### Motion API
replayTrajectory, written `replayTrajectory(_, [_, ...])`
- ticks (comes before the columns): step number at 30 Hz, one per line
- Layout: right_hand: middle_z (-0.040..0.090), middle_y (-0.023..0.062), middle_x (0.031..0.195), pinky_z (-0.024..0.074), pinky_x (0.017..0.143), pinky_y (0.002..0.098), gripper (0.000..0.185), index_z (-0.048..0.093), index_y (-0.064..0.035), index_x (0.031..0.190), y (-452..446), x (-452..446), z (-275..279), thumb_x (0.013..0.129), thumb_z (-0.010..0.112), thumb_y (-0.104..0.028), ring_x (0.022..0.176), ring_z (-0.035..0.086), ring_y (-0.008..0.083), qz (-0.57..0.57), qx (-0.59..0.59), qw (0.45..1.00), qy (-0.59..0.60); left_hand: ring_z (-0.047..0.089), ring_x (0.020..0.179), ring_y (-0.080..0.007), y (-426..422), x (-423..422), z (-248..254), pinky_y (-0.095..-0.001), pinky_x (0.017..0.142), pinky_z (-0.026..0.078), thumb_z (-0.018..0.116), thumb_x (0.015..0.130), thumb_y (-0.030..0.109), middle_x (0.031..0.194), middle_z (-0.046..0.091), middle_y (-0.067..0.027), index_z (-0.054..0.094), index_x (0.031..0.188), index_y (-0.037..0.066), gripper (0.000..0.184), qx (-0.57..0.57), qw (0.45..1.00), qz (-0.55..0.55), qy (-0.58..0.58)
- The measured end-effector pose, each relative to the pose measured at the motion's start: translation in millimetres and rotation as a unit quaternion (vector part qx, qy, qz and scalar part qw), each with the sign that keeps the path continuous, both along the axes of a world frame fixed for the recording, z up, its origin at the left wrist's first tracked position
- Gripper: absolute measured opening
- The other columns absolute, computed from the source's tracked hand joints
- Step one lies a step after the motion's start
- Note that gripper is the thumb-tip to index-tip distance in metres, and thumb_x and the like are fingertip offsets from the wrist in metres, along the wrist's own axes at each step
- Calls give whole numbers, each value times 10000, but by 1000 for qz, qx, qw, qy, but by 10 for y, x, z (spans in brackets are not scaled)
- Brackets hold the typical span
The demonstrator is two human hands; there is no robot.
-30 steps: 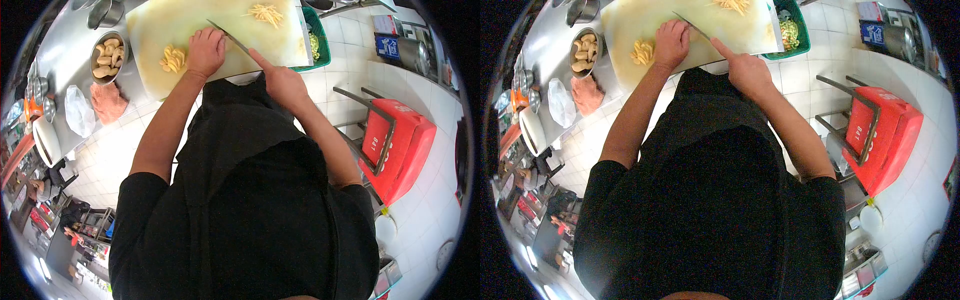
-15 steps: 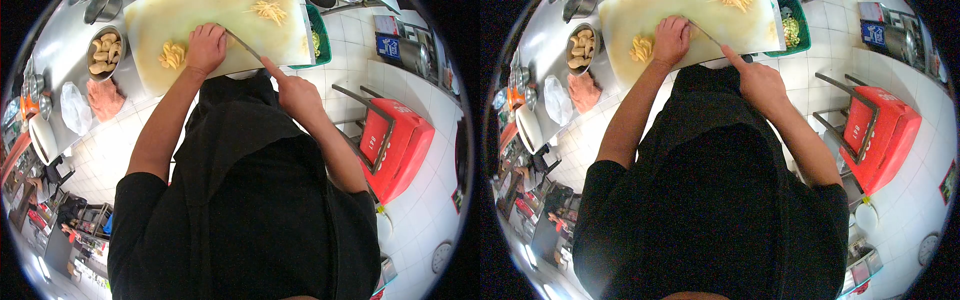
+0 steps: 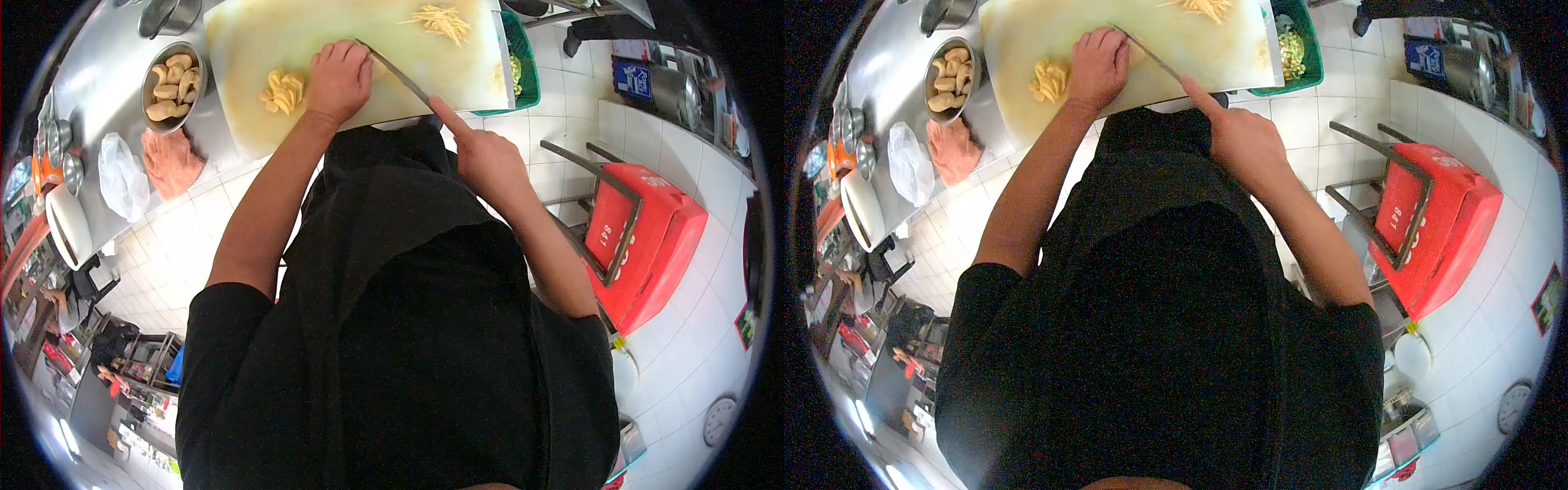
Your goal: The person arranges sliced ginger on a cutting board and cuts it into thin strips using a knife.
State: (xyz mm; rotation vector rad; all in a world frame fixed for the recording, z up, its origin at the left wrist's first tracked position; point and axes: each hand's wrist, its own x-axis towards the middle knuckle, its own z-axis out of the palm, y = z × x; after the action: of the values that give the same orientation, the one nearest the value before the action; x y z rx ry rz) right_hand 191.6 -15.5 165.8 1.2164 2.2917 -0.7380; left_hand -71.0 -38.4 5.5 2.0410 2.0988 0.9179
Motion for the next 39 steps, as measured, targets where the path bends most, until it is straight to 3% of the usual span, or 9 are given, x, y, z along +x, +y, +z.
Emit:
replayTrajectory(7, [736, 244, 877, 581, 708, 550, 882, 256, -410, 1674, -16, 9, -224, 919, 550, -62, 795, 743, 419, -3, 3, 1000, 19, 594, 1078, -321, 7, -12, -36, -483, 934, 458, 637, 960, 235, 1118, 651, -66, 672, 1104, 149, 172, -3, 1000, 1, 2])
replayTrajectory(13, [727, 261, 851, 550, 704, 570, 698, 299, -381, 1660, 37, -192, -608, 1044, 525, -143, 786, 725, 439, -17, 45, 995, 91, 610, 1065, -367, 2, -5, 37, -496, 926, 468, 654, 966, 206, 1128, 665, -121, 662, 1088, 95, 165, -20, 1000, -4, 9])
replayTrajectory(16, [725, 257, 844, 555, 709, 563, 712, 287, -385, 1665, 49, -185, -379, 1043, 531, -140, 787, 726, 433, -17, 27, 998, 52, 605, 1070, -365, 10, -5, 36, -491, 932, 469, 652, 961, 196, 1134, 661, -124, 656, 1094, 95, 167, -24, 1000, -5, 16])
replayTrajectory(19, [749, 233, 913, 584, 708, 551, 923, 227, -419, 1680, 17, -57, -144, 903, 557, -46, 796, 746, 413, 1, 4, 1000, 18, 600, 1080, -364, -7, -6, 3, -493, 937, 467, 651, 957, 190, 1144, 656, -127, 652, 1096, 96, 167, 3, 1000, -6, 8])
replayTrajectory(22, [749, 226, 892, 581, 699, 547, 918, 235, -407, 1680, -34, 36, -7, 899, 557, -49, 792, 744, 410, 2, 0, 1000, 3, 589, 1060, -326, 13, -12, -45, -478, 913, 456, 642, 953, 221, 1110, 640, -74, 654, 1092, 138, 162, 7, 1000, -1, 6])
replayTrajectory(26, [749, 229, 899, 582, 698, 543, 899, 241, -402, 1678, -44, 59, -1, 910, 554, -57, 800, 745, 409, 7, 3, 1000, 2, 597, 1090, -366, -13, -20, 26, -502, 940, 464, 655, 948, 193, 1166, 653, -128, 649, 1116, 98, 193, -25, 1000, -10, 0])
replayTrajectory(31, [747, 242, 918, 584, 703, 545, 883, 242, -400, 1677, -3, -91, -509, 922, 545, -58, 811, 746, 415, -13, 18, 999, 34, 596, 1102, -365, 8, -5, -11, -506, 943, 462, 656, 946, 199, 1173, 652, -128, 652, 1116, 101, 196, -15, 1000, -6, 1])
replayTrajectory(34, [728, 265, 847, 561, 702, 573, 747, 280, -397, 1663, 63, -165, -514, 1016, 542, -129, 786, 726, 450, -15, 34, 996, 78, 596, 1113, -364, -4, -3, 5, -509, 946, 461, 650, 952, 205, 1175, 653, -128, 654, 1114, 103, 192, -29, 1000, 0, 4])
replayTrajectory(39, [741, 247, 885, 583, 693, 548, 919, 230, -394, 1681, 25, -55, -117, 900, 565, -45, 784, 743, 420, 3, 14, 999, 35, 595, 1115, -364, -2, -6, 18, -510, 944, 460, 643, 960, 213, 1174, 653, -130, 644, 1120, 105, 193, -31, 1000, -4, 3])
